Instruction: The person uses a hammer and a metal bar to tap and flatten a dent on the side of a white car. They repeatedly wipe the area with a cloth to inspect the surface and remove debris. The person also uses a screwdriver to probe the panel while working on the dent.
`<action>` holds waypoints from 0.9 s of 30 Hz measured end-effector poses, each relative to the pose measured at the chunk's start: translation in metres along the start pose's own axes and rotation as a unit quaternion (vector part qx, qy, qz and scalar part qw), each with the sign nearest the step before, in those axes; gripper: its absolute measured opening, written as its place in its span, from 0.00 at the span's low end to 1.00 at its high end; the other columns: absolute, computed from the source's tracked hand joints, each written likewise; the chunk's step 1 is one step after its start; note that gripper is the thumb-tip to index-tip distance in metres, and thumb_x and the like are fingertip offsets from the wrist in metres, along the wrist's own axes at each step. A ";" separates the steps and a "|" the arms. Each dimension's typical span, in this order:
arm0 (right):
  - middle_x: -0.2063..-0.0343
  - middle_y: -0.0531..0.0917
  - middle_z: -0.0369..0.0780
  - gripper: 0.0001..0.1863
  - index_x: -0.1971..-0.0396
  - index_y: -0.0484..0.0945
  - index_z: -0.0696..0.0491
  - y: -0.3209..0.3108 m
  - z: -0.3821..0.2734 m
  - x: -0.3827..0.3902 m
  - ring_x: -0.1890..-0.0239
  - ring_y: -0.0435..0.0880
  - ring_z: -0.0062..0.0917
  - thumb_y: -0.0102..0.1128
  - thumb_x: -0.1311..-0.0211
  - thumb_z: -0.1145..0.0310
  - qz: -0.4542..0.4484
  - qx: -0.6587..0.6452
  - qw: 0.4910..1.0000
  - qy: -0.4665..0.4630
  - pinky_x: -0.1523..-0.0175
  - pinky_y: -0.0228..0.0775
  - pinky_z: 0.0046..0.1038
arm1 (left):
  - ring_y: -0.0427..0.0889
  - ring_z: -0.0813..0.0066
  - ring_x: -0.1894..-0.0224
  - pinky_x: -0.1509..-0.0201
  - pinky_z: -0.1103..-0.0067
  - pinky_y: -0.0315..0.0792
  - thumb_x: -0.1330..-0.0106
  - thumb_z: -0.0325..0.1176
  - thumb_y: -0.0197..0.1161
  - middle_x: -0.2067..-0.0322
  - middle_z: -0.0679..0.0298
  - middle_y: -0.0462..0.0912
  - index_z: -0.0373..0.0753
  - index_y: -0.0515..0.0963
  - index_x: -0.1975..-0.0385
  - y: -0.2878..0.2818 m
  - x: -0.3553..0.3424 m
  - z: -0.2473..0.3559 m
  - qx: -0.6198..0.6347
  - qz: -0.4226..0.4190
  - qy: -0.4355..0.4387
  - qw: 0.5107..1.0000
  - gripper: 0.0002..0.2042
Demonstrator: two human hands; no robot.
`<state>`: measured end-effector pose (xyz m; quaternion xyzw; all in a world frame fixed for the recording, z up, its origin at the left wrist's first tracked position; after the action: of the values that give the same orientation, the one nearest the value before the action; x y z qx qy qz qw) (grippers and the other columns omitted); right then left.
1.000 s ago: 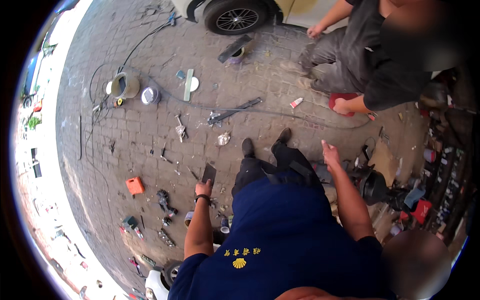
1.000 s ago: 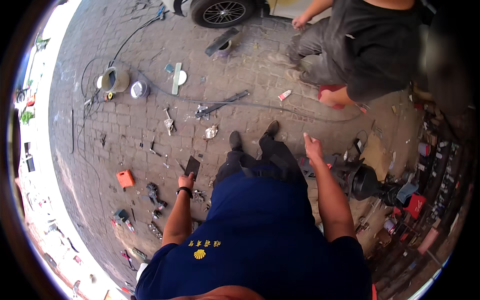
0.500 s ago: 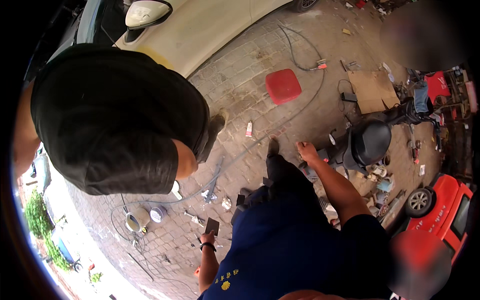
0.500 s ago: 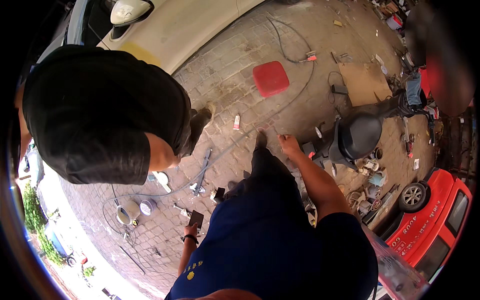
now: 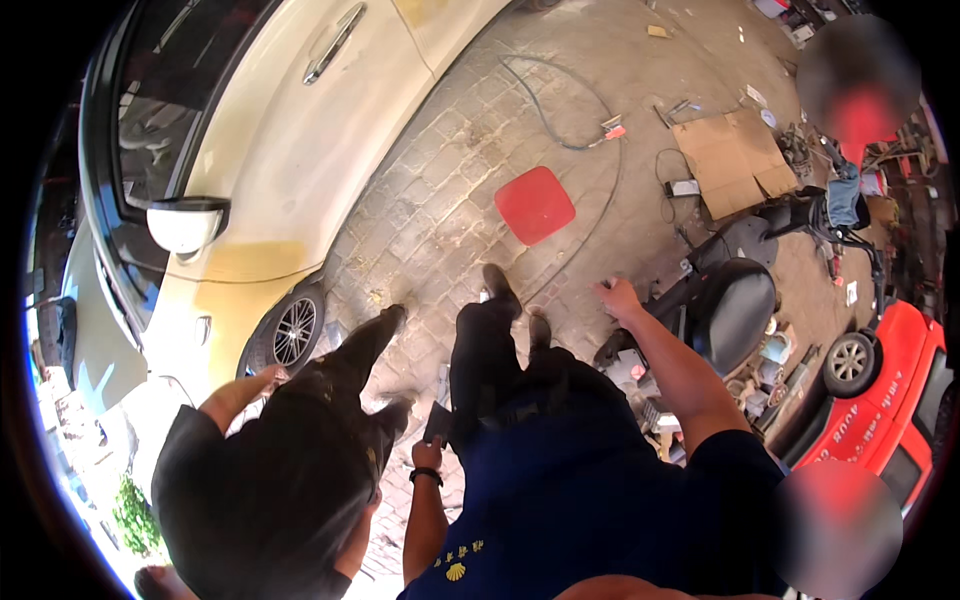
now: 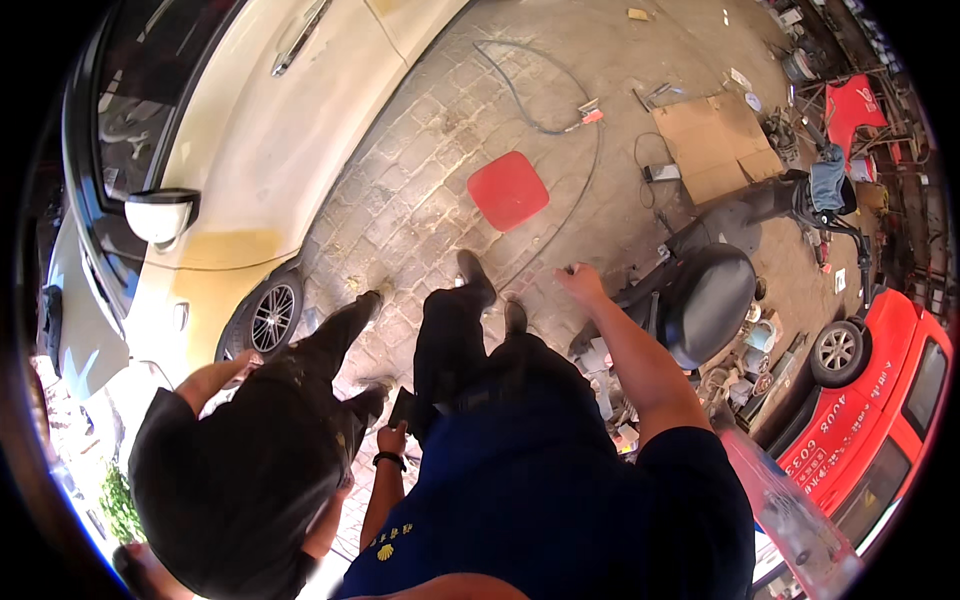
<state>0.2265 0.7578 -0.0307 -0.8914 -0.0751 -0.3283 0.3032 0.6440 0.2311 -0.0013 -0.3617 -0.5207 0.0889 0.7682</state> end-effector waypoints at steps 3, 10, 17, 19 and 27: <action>0.84 0.75 0.37 0.24 0.73 0.81 0.60 -0.011 0.001 -0.045 0.79 0.74 0.21 0.68 0.35 0.50 0.009 0.064 0.998 -0.024 0.74 0.67 0.34 | 0.87 0.39 0.60 0.54 0.57 0.78 0.38 0.51 0.67 0.69 0.37 0.86 0.24 0.84 0.68 -0.014 -0.063 0.055 0.012 0.001 0.047 0.999 0.27; 0.76 0.84 0.45 0.24 0.65 0.85 0.62 -0.080 -0.086 -0.072 0.74 0.82 0.27 0.65 0.34 0.50 -0.003 0.112 0.978 0.178 0.64 0.75 0.36 | 0.86 0.37 0.60 0.53 0.53 0.77 0.39 0.57 0.66 0.70 0.34 0.85 0.23 0.83 0.71 -0.074 -0.266 0.188 -0.100 0.012 0.075 0.992 0.31; 0.69 0.88 0.47 0.22 0.56 0.85 0.58 -0.146 -0.155 -0.153 0.71 0.87 0.30 0.64 0.34 0.52 0.111 0.042 0.974 0.194 0.64 0.77 0.34 | 0.86 0.40 0.66 0.60 0.57 0.77 0.33 0.49 0.64 0.74 0.41 0.85 0.30 0.84 0.71 -0.201 -0.385 0.445 -0.005 0.045 0.218 0.975 0.23; 0.66 0.89 0.48 0.22 0.54 0.85 0.57 -0.152 -0.155 -0.178 0.69 0.88 0.30 0.65 0.35 0.52 0.092 0.060 0.970 0.215 0.62 0.78 0.33 | 0.87 0.41 0.64 0.59 0.59 0.77 0.32 0.49 0.64 0.72 0.42 0.86 0.30 0.84 0.67 -0.209 -0.405 0.499 -0.006 0.023 0.220 0.975 0.22; 0.63 0.89 0.48 0.27 0.53 0.85 0.53 -0.189 -0.116 -0.359 0.56 0.89 0.43 0.67 0.40 0.45 0.035 0.110 0.970 0.213 0.48 0.79 0.39 | 0.89 0.49 0.63 0.58 0.63 0.79 0.30 0.43 0.65 0.69 0.46 0.88 0.30 0.84 0.62 -0.147 -0.428 0.704 -0.002 -0.063 0.274 0.960 0.18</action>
<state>-0.1760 0.8648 -0.0947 -0.7639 -0.0134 -0.4898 0.4199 -0.1887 0.2311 -0.0827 -0.3403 -0.3119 -0.0630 0.8848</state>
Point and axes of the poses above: each hand's wrist, its own x-axis away from the middle knuckle, its own y-axis out of the palm, z = x × y, the point moved 5 cm from there along -x, towards the middle knuckle
